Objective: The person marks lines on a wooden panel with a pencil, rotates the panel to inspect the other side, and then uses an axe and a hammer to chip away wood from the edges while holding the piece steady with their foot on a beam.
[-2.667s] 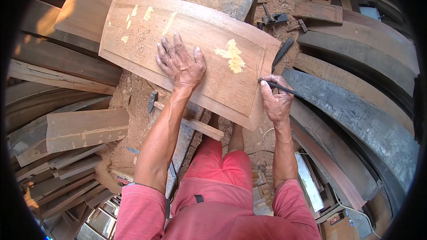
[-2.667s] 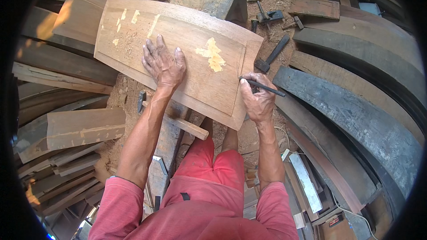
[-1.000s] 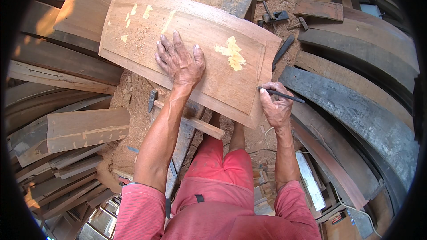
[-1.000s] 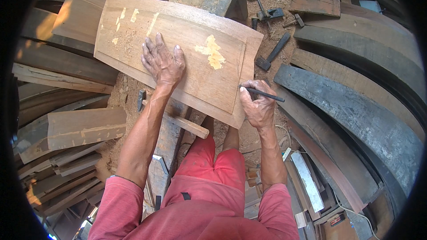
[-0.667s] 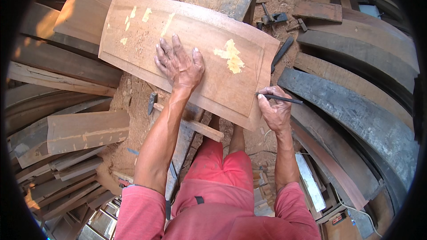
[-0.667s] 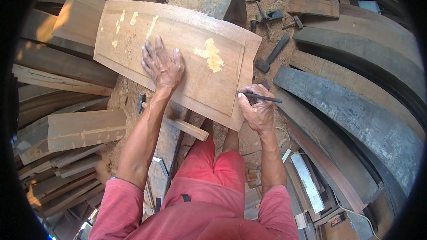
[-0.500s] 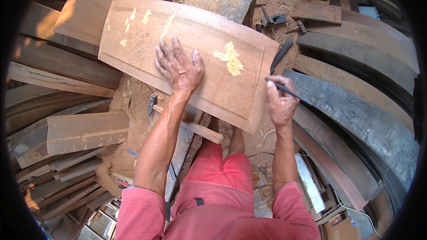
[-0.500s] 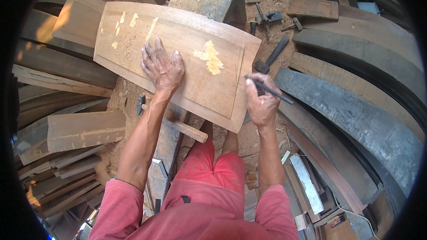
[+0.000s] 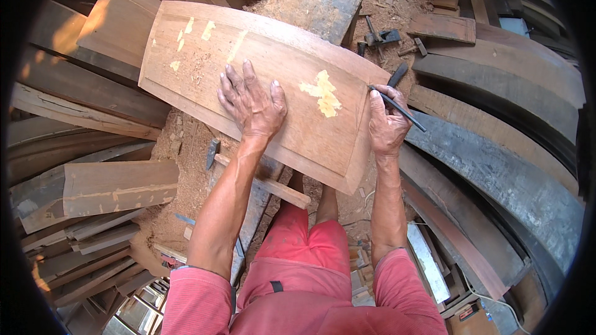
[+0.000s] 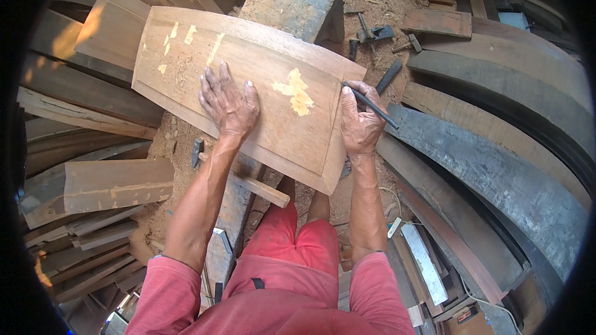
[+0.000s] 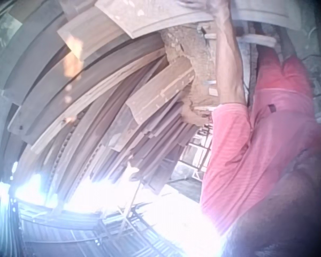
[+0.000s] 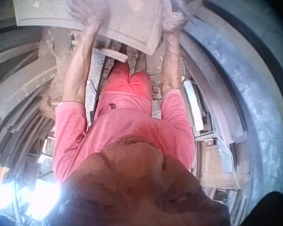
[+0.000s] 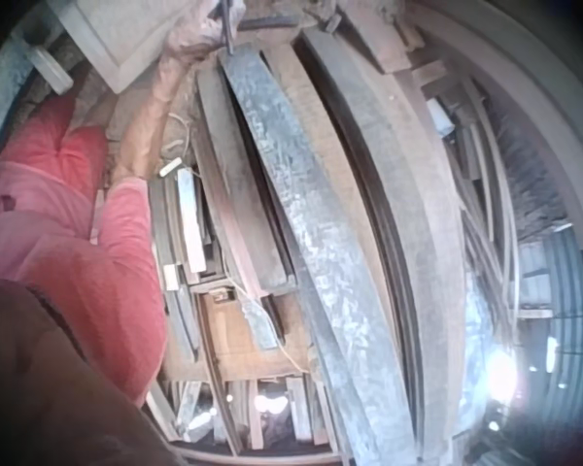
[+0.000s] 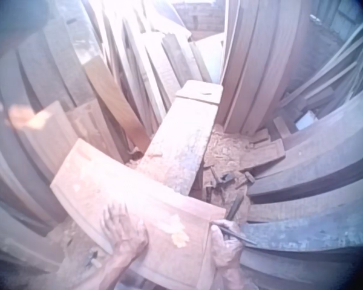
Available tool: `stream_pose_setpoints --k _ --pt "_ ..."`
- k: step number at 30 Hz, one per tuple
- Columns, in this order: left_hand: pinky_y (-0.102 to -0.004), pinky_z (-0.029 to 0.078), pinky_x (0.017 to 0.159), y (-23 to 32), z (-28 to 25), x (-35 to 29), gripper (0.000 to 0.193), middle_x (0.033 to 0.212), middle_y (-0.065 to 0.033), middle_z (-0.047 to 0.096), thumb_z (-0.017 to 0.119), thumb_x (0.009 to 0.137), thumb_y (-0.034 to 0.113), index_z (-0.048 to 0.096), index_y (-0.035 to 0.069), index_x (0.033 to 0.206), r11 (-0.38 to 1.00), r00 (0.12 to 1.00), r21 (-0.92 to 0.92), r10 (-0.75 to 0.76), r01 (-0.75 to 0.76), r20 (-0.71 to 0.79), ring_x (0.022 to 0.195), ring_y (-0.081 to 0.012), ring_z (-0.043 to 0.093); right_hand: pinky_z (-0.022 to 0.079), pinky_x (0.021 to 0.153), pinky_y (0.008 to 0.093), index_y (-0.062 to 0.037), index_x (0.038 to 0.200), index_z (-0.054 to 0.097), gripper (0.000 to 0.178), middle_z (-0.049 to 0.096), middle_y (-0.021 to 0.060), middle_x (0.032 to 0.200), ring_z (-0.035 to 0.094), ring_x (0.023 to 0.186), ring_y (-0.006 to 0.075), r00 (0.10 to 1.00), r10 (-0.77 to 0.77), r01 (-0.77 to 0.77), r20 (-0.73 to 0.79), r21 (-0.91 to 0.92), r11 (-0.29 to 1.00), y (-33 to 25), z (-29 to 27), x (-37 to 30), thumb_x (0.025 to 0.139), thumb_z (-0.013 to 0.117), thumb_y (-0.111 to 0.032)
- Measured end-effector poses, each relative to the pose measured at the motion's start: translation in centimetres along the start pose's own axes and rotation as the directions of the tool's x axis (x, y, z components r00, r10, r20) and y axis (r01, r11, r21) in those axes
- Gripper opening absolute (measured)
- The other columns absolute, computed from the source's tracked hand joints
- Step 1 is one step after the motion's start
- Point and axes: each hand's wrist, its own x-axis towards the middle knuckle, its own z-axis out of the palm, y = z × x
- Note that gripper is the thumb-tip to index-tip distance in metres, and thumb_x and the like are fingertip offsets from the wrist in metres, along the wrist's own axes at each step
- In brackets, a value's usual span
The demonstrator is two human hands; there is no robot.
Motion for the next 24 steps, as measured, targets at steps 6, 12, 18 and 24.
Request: stream_pose_setpoints --k 6,12,18,24 --pt "-0.0664 0.008 0.118 -0.05 -0.09 -0.02 0.079 0.162 -0.0339 0.015 0.051 0.097 0.042 0.021 0.007 0.160 1.000 1.000 -0.017 0.011 -0.011 0.010 0.150 -0.0505 0.013 0.056 0.077 0.0290 0.0001 0.105 0.071 0.015 0.073 0.0065 0.094 0.068 0.085 0.0127 1.000 -0.022 0.022 0.009 -0.022 0.999 -0.03 0.11 0.24 0.096 0.070 -0.012" --pt "-0.0665 0.008 0.118 -0.07 -0.18 -0.02 0.079 0.162 -0.0342 0.015 0.051 0.097 0.043 0.021 0.007 0.161 1.000 1.000 -0.023 0.011 -0.011 0.017 0.150 -0.0511 0.013 0.055 0.075 0.0278 -0.0009 0.105 0.072 0.015 0.072 0.0050 0.093 0.067 0.083 0.0114 1.000 -0.006 0.007 0.020 -0.031 1.000 -0.30 0.05 0.37 0.096 0.071 -0.012" --pt "-0.0662 0.008 0.118 -0.07 -0.08 -0.02 0.079 0.162 -0.0339 0.016 0.051 0.097 0.042 0.021 0.007 0.161 1.000 1.000 -0.019 0.011 -0.011 0.016 0.151 -0.0513 0.013 0.054 0.074 0.0262 -0.0016 0.105 0.072 0.014 0.072 0.0035 0.092 0.066 0.082 0.0096 1.000 -0.020 0.020 0.020 -0.030 0.999 -0.03 0.06 0.46 0.096 0.071 -0.012" --pt "-0.0665 0.009 0.118 -0.11 -0.04 0.01 0.079 0.162 -0.0335 0.015 0.052 0.097 0.042 0.021 0.007 0.161 1.000 1.000 -0.008 0.014 -0.014 0.012 0.150 -0.0509 0.014 0.053 0.071 0.0255 -0.0013 0.104 0.072 0.013 0.071 0.0026 0.090 0.065 0.079 0.0089 0.999 -0.014 0.016 0.044 -0.053 0.998 -0.30 -0.11 0.58 0.094 0.070 -0.009"
